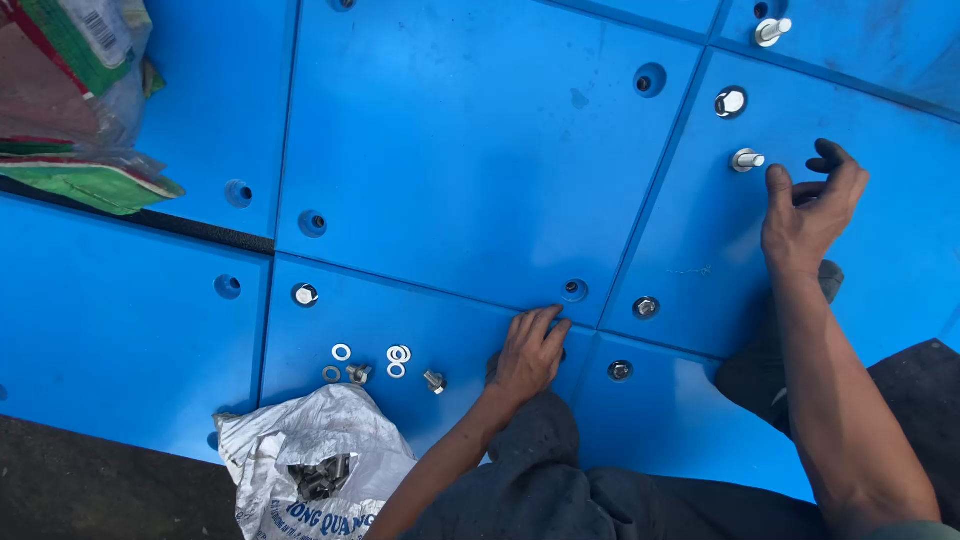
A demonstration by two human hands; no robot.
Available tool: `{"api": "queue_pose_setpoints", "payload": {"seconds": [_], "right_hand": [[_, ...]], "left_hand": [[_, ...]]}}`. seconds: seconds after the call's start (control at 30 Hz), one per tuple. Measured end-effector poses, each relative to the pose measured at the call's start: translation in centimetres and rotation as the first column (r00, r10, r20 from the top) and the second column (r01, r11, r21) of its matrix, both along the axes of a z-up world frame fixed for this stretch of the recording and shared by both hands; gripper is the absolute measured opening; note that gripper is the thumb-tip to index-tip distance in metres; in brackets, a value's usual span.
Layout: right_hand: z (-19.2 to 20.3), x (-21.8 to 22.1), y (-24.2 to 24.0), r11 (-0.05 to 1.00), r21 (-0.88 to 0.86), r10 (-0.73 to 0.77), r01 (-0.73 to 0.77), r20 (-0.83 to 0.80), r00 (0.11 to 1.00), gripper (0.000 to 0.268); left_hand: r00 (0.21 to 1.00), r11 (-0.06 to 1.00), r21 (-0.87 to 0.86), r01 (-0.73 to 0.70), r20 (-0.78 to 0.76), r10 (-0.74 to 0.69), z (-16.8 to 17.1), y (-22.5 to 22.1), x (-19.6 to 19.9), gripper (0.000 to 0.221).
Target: The person sits on the ground in front of large blue metal panels and inserts bolts and washers into pre-drilled holes across the panel surfaces. They take fasteners from a woven plastic sack, thread bolts through holes by hand, and place washers over bolt ends, working across different panels.
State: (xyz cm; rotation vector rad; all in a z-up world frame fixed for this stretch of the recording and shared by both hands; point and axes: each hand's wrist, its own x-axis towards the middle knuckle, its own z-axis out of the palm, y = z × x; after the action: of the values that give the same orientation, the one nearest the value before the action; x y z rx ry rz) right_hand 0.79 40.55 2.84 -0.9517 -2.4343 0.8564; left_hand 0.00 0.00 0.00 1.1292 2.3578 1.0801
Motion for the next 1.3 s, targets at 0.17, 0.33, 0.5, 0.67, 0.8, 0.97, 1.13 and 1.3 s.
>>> {"api": "queue_pose_setpoints", "payload": {"seconds": [0.17, 0.33, 0.5, 0.67, 0.8, 0.97, 1.13, 1.3], "right_hand": [[-2.0, -1.3, -0.6, 0.996, -0.059, 0.072, -0.07, 0.032, 0.997, 0.047], [-4.0, -2.8, -0.9, 0.996, -0.003, 0.092, -0.092, 0.017, 0.996, 0.023], [2.4, -8.5, -4.1, 0.819, -0.564, 0.028, -0.104, -0.142, 0.99, 0.022], [2.8, -13.7, -2.5, 0.913, -0.161, 0.391, -0.374, 0.092, 0.916, 0.024], [0.8, -16.7, -1.2, 0.771, 0.134, 0.584, -0.622, 0.24, 0.776, 0.026], [-0.5, -17.8, -0.9, 0.597, 0.312, 0.613, -0.74, 0.419, 0.671, 0.017], [2.4, -19.1, -2.3, 0.468, 0.403, 0.68, -0.786, 0.404, 0.612, 0.021], [-0.9, -18.6, 0.1, 0.439, 0.368, 0.609, -0.819, 0.549, 0.573, 0.004]], "left_hand": [[0.999, 0.999, -0.043, -0.031, 0.018, 0.032, 1.8, -0.7, -1.2, 0.037], [0.998, 0.996, -0.063, -0.058, 0.025, 0.06, 3.1, -0.4, -3.7, 0.036], [0.981, 0.98, -0.032, -0.195, -0.02, 0.194, 1.7, 0.5, -4.5, 0.025], [0.969, 0.971, -0.004, -0.238, 0.067, 0.238, 2.0, 0.7, -5.6, 0.019], [0.975, 0.977, 0.032, -0.212, 0.081, 0.209, 1.7, 0.5, -6.0, 0.022], [0.967, 0.969, 0.037, -0.246, 0.075, 0.243, 0.7, 0.3, -5.6, 0.016], [0.965, 0.969, 0.046, -0.243, 0.109, 0.237, 0.5, -0.2, -5.7, 0.014], [0.962, 0.965, 0.06, -0.256, 0.111, 0.249, 0.3, -0.3, -5.6, 0.01]]}}
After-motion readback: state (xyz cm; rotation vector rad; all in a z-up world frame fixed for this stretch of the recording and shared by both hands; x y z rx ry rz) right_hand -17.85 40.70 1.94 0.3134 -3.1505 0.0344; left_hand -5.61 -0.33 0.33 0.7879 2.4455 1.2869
